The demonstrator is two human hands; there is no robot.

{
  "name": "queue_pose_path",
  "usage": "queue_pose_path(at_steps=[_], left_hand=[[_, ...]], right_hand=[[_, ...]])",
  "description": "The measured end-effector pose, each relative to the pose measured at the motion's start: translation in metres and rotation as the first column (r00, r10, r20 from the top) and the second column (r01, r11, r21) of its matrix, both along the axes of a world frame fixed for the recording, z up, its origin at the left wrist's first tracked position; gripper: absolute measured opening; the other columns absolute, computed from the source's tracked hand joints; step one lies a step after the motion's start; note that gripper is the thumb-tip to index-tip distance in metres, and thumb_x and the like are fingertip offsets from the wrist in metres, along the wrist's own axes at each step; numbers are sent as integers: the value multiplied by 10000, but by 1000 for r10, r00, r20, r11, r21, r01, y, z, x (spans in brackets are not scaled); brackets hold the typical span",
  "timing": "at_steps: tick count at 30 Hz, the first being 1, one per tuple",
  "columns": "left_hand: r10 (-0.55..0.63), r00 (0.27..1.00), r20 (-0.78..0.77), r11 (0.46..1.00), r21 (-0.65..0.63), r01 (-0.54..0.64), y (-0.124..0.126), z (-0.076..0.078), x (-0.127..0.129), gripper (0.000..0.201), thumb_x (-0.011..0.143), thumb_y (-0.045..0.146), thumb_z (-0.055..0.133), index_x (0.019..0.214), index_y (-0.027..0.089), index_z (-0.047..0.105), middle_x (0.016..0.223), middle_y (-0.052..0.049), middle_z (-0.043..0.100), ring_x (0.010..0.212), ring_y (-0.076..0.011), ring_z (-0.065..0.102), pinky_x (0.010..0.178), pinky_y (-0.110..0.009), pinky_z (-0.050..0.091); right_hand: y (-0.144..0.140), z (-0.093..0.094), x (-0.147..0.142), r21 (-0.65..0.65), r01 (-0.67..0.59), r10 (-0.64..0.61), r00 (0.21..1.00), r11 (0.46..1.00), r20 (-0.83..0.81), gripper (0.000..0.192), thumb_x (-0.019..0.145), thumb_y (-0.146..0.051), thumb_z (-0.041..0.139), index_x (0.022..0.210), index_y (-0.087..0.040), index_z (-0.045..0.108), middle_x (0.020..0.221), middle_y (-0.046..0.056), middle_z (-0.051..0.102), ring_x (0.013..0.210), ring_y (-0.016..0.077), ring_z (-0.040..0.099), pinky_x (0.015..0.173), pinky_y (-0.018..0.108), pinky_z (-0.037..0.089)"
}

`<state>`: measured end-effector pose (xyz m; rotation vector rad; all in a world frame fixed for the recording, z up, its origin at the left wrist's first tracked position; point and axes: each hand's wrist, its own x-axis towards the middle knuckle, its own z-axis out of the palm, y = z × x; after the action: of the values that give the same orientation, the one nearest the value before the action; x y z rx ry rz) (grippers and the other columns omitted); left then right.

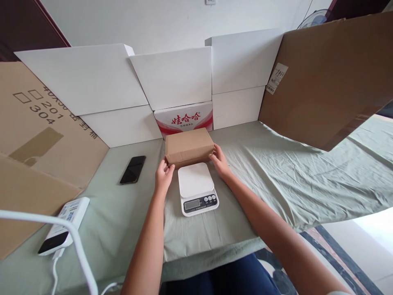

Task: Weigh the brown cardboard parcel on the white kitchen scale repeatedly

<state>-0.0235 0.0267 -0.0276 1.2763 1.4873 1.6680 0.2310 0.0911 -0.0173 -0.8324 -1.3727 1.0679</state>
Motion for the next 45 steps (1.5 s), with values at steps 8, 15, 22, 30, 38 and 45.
queue_pose_path(at_steps=[8, 15, 22, 30, 38, 45], left_hand=[[20, 995, -102, 998, -57, -26, 1, 1, -1, 320, 876, 329, 670, 1155, 172, 670, 1174, -126, 747, 1195, -273, 679, 1046, -407, 512], [53, 991, -125, 998, -13, -55, -2, 4, 0, 329, 863, 428, 667, 1071, 174, 655, 1079, -117, 734, 1142, -269, 688, 1013, -366, 519], [125, 978, -168, 989, 97, -110, -17, 18, 9, 333, 883, 503, 644, 984, 186, 640, 949, -89, 720, 1072, -261, 709, 969, -340, 545], [192, 978, -83, 974, 138, -179, -72, 23, 30, 443, 899, 539, 630, 1143, 169, 638, 1165, -140, 728, 1189, -266, 688, 1013, -322, 533], [182, 964, -192, 983, 42, -177, -129, 6, 47, 372, 919, 508, 617, 1064, 169, 660, 1002, -127, 772, 1011, -249, 753, 888, -316, 581], [198, 957, -213, 980, 7, -201, -139, 3, 51, 397, 919, 520, 612, 1107, 174, 663, 1037, -132, 771, 1038, -259, 744, 888, -320, 580]], right_hand=[[-4, 2, -5, -18, -41, 41, 999, 999, 10, 724, 800, -292, 609, 1505, -284, 441, 1508, 54, 568, 1320, 291, 579, 1147, 531, 469], [-6, 2, -6, 85, -48, 49, 999, 995, -9, 681, 844, -365, 632, 1493, -290, 442, 1562, 64, 503, 1396, 303, 523, 1164, 512, 450], [-23, 16, -1, 268, 38, -57, 996, 963, 62, 706, 928, -569, 598, 1550, -333, 361, 1601, 68, 428, 1456, 310, 423, 1183, 506, 413], [-70, 25, 10, 341, 66, -101, 991, 938, 86, 643, 961, -579, 551, 1534, -362, 357, 1536, 86, 436, 1382, 331, 448, 1145, 517, 415], [-113, 5, 32, 217, 65, -86, 992, 974, 91, 619, 950, -548, 569, 1503, -356, 367, 1516, 79, 422, 1384, 327, 428, 1165, 546, 380], [-124, 1, 34, 168, 57, -68, 996, 984, 62, 577, 948, -478, 562, 1480, -362, 369, 1521, 58, 435, 1401, 298, 430, 1183, 514, 378]])
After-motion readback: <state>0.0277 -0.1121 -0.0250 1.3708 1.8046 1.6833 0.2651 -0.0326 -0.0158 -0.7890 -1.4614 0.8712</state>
